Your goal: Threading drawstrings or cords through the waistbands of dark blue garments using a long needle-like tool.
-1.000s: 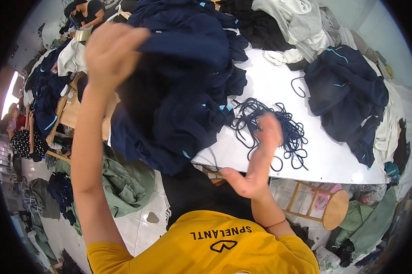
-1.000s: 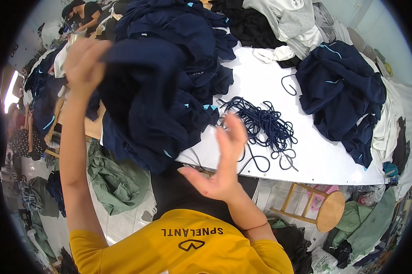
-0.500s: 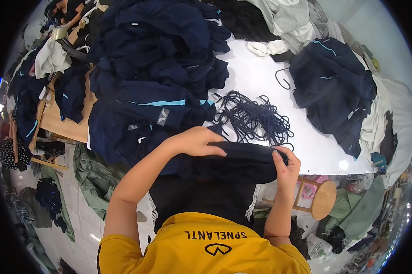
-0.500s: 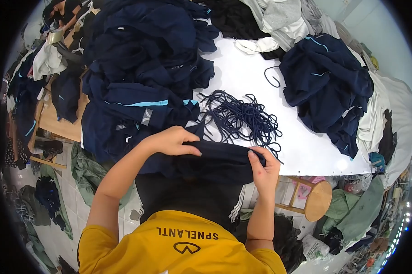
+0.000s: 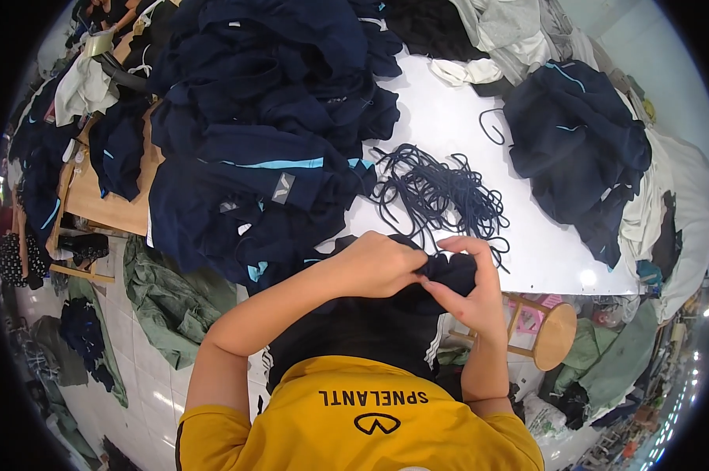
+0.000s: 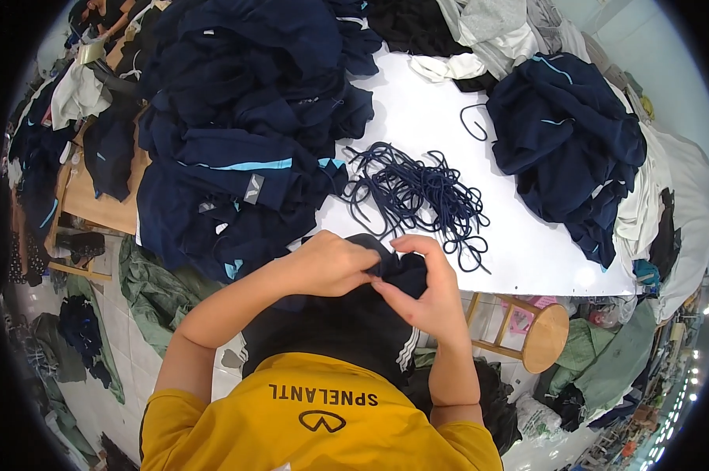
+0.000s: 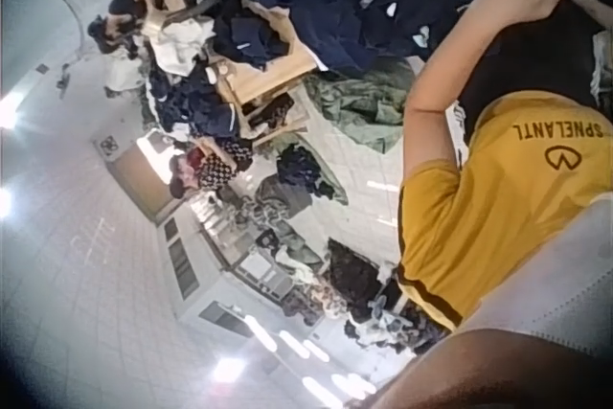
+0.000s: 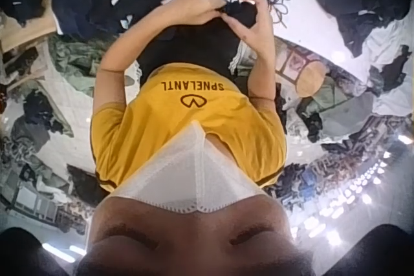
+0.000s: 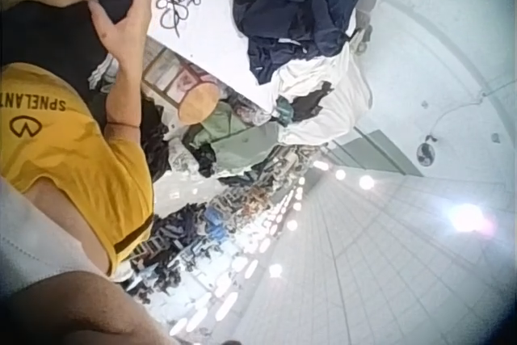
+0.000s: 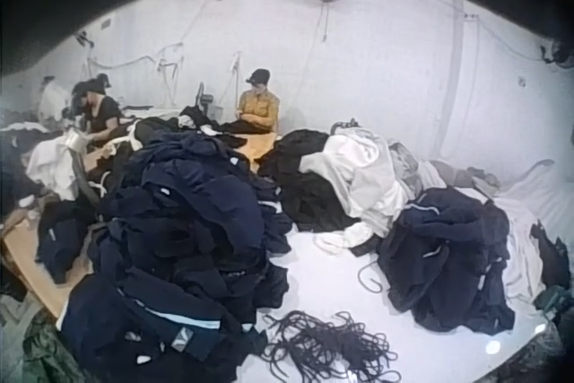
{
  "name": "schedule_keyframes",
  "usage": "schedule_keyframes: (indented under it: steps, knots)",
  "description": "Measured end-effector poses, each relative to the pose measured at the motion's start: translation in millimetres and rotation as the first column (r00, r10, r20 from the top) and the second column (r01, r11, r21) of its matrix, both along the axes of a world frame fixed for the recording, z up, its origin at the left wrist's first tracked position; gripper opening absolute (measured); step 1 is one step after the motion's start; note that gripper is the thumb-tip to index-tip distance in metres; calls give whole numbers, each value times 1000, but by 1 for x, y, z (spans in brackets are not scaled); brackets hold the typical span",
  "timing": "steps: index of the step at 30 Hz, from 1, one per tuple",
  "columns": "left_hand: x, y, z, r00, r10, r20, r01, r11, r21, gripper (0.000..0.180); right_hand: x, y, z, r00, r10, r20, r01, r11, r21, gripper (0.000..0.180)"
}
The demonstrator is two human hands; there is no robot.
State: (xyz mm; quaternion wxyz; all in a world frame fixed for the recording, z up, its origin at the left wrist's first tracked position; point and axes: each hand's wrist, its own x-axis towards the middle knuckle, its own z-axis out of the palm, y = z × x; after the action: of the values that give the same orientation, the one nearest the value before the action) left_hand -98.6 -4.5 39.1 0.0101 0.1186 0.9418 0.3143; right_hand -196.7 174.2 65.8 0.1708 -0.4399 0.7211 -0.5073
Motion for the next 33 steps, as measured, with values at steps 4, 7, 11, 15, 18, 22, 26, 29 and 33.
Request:
schedule_keyframes:
  steps: [4,7,11,15,18,22,26,29,33]
  knots:
    - [4,8,-17,886,314,-342,-211,928,306,14,8,-13,10,999,-52,-10,53,998,38,66]
    - [9,-6,-1,723,351,-595,-343,930,132,21,-8,-8,-8,943,-164,-289,216,964,157,89]
    - [27,-57,7,551,414,-724,-633,773,-39,22,-36,28,-62,823,-355,-443,519,786,335,98]
    - [31,-92,12,335,609,-719,-757,628,179,14,-30,70,-101,891,-334,-307,451,728,516,101]
    - [8,-68,32,545,387,-744,-563,826,17,20,-25,42,-66,921,-300,-247,327,942,76,102]
    - [-16,-21,16,600,195,-776,-337,941,-24,19,-17,-15,-3,721,-254,-645,119,962,-245,94]
    - [-7,-5,7,752,392,-529,-311,920,239,20,-39,-13,8,945,-125,-303,117,992,-45,45]
    - [21,-15,-25,884,447,-136,-383,860,337,25,-49,2,28,971,-181,-154,182,983,-6,33]
    - [44,0,-45,935,249,253,-355,624,696,24,-53,15,32,976,-15,218,10,1000,22,28]
